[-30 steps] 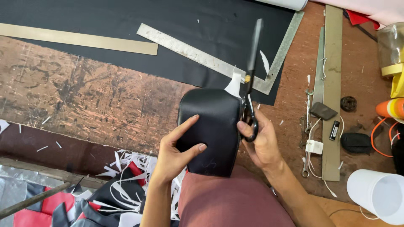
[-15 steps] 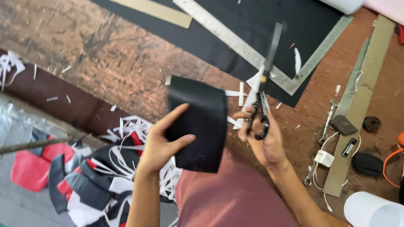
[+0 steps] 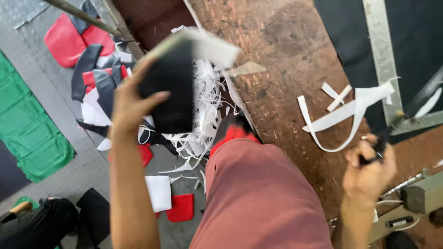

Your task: The person uses shears to trim the edges of black and red leather pieces, following marked outlines. They handle each piece individually, rotating them to cut along the perimeter and remove excess material.

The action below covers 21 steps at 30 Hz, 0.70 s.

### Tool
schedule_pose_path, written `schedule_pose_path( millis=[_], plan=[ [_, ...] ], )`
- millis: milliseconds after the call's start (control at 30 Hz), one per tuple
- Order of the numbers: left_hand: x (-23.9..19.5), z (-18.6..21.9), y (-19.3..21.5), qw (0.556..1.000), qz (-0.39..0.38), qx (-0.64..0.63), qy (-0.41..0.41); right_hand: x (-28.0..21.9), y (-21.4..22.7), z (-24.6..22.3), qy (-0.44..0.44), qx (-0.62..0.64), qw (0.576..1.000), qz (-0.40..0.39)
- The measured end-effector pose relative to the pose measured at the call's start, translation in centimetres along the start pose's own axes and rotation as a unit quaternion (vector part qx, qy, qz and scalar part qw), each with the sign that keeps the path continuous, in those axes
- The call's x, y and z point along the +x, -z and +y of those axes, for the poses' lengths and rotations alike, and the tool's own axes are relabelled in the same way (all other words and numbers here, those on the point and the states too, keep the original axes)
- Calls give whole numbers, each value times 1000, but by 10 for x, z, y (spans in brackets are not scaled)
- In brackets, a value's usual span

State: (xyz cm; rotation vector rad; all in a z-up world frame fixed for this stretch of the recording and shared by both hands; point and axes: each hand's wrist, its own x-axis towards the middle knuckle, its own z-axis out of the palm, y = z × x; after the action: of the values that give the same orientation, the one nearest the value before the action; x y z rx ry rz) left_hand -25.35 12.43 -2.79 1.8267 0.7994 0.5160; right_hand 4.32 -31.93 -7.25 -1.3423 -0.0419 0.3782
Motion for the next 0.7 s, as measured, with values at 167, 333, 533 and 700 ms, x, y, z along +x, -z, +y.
schedule_pose_path(
  millis=[167,333,533,700],
  plan=[
    [-84,-141,75,950,212,-196,116,2,67,9,-30,17,997,70],
    [-142,-248,24,922,196,115,313,-4,103,19,-37,-2,996,77],
    [-80,-209,-122,930,84,51,353,8,115,61,-137,24,986,90],
    [29,-129,-176,987,152,33,44,1,122,100,-187,296,937,-4]
  ],
)
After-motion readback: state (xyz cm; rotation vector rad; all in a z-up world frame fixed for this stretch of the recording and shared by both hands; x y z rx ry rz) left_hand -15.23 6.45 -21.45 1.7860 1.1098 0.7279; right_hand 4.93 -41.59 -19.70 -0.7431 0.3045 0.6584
